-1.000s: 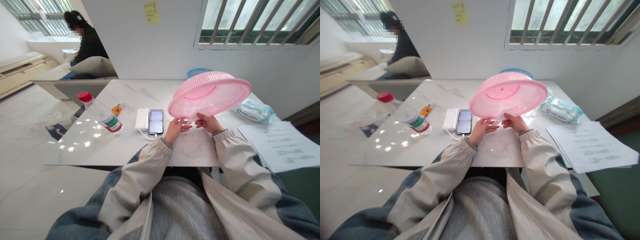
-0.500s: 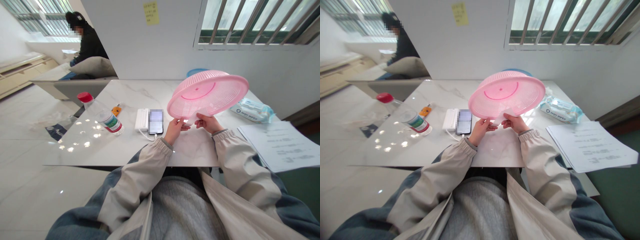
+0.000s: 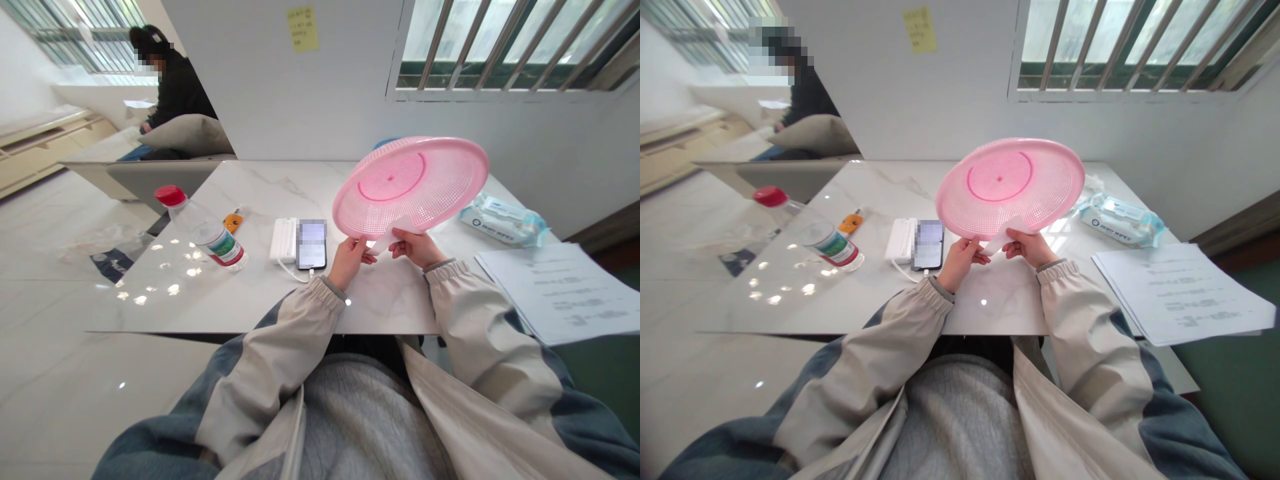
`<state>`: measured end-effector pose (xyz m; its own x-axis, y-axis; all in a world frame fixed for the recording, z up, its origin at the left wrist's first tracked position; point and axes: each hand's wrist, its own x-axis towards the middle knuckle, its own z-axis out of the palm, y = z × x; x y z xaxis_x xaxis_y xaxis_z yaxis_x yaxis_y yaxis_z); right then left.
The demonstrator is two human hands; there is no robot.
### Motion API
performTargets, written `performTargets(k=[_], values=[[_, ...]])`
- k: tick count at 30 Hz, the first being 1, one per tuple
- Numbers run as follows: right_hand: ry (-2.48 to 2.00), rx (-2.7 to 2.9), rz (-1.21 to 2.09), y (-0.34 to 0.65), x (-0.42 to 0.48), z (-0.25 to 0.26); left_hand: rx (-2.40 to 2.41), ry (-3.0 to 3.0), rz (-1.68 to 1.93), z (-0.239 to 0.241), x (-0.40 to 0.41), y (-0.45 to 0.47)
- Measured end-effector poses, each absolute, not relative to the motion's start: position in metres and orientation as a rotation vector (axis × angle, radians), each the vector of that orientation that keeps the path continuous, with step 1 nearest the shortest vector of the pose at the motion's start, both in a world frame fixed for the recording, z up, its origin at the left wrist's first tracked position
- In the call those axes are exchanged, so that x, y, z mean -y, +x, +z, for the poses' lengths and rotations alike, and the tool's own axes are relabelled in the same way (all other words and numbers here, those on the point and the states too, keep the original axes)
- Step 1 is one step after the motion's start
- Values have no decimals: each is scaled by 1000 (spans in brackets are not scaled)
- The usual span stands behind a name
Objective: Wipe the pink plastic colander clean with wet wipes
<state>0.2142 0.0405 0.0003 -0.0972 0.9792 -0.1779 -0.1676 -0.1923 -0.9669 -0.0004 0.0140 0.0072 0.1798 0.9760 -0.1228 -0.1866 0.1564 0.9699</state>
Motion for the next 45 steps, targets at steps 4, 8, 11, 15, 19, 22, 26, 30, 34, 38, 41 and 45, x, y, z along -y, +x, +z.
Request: performTargets(k=[4,8,11,15,19,22,26,30,34,38,41,45], values=[[-1163,1049,1478,214,-41,-1,-1013,1058,1078,6,-14,0],[-1155,1046,1475,214,-41,0,-1019,1075,1084,4,-15,0],[-1151,1042,1478,214,-41,0,-1026,1089,1086,2,-16,-1],[-1159,1038,1482,214,-41,0,-1034,1119,1080,-1,-18,-1],[-1158,1046,1481,215,-42,-1,-1047,1132,1079,-1,-17,-2],[-1153,1039,1484,216,-42,-1,-1055,1133,1078,0,-17,-2],[-1151,1037,1488,216,-42,-1,-1044,1137,1080,-1,-17,-1],[-1136,1046,1482,216,-41,1,-1005,1107,1047,0,-16,0],[-1132,1047,1477,217,-40,1,-946,1074,1038,1,-14,0],[-1134,1047,1485,217,-41,-1,-899,1053,1056,1,-14,1],[-1152,1045,1487,217,-43,-2,-915,1051,1059,-1,-15,1],[-1170,1042,1490,217,-42,-2,-947,1064,1064,-2,-16,2]])
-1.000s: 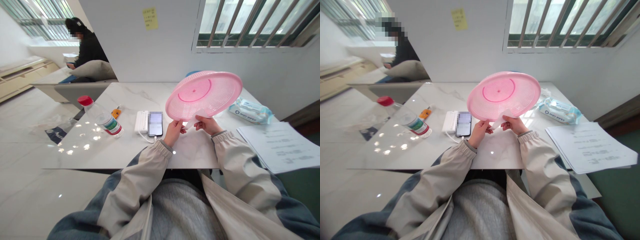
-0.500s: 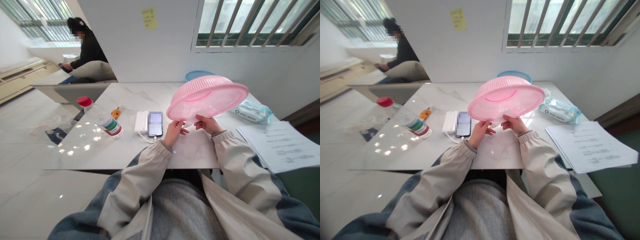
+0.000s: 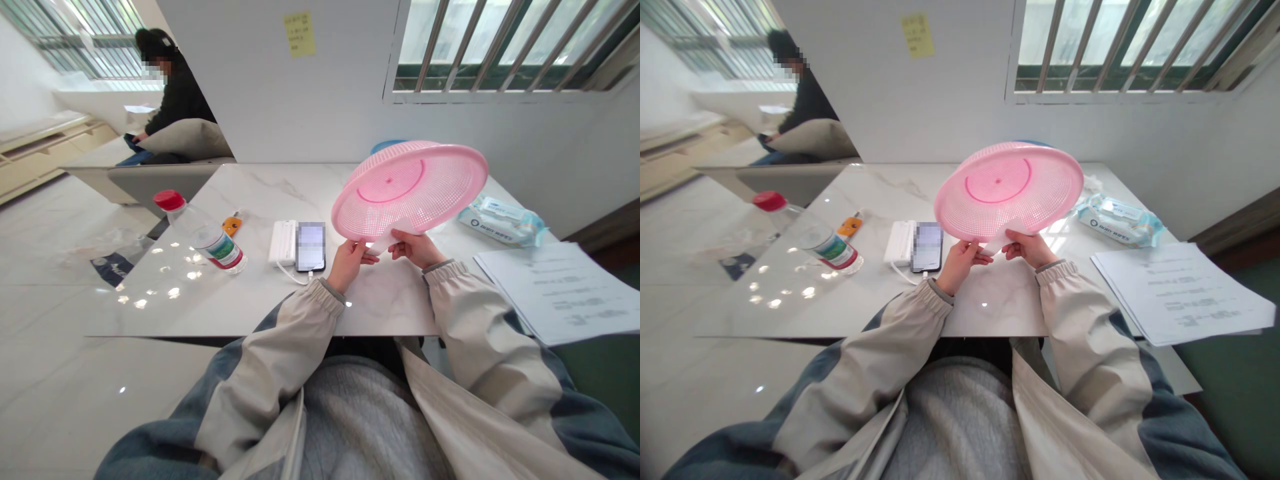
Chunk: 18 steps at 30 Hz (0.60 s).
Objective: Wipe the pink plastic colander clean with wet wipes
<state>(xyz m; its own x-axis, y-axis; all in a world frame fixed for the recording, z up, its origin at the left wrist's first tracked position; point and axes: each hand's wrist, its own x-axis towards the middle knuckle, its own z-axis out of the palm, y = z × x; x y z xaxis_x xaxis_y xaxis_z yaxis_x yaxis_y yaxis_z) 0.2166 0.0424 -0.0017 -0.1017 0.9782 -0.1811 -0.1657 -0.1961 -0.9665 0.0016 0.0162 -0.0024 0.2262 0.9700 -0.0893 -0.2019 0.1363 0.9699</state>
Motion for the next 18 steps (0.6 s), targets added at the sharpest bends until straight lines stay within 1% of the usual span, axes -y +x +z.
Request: performTargets(k=[14,18], values=[[-1182,1026,1485,216,-40,2,-969,1138,1090,0,-16,2],[-1199,994,1465,216,-40,2,-955,1123,1148,1,-15,1]])
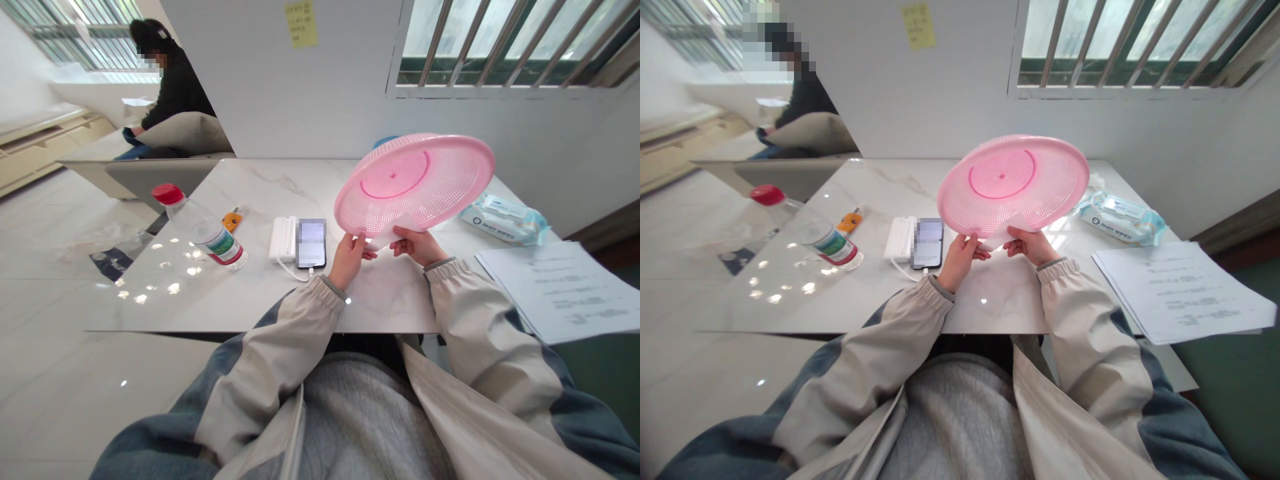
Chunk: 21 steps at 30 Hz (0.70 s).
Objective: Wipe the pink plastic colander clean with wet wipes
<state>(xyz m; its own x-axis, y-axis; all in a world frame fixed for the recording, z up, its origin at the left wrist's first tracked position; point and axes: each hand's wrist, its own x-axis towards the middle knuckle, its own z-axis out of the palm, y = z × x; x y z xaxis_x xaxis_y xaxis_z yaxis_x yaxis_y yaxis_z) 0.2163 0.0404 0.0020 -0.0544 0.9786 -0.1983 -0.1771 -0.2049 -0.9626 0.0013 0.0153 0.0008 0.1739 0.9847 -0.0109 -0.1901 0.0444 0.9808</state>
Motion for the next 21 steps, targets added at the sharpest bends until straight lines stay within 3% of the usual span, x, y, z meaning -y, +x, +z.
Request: performTargets(k=[21], values=[[-1212,1062,1404,216,-42,-4,-949,1019,1351,-3,-17,4]])
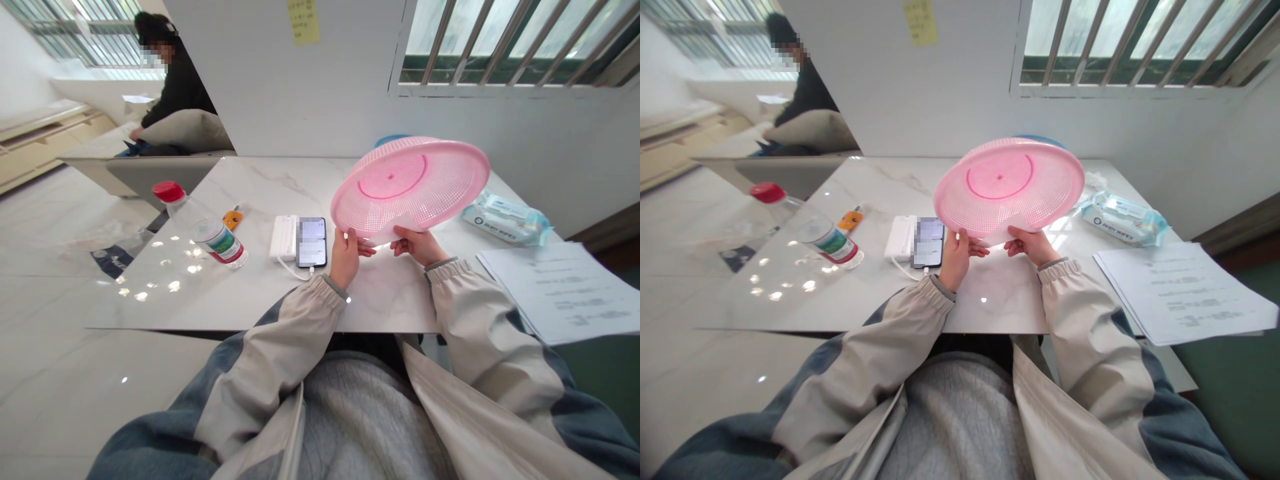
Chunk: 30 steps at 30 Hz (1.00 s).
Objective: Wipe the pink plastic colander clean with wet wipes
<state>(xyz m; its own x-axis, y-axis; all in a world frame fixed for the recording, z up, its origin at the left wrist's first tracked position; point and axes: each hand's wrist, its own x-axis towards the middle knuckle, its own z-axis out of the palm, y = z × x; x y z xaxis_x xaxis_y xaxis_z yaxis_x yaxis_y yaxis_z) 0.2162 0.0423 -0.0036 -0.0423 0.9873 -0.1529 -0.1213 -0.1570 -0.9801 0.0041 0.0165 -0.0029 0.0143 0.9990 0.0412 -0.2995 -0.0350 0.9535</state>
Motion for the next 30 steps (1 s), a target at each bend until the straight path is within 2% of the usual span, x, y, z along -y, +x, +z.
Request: performTargets(k=[30], values=[[-1139,1059,1582,218,-40,-3,-891,1232,1070,-13,-20,-1]])
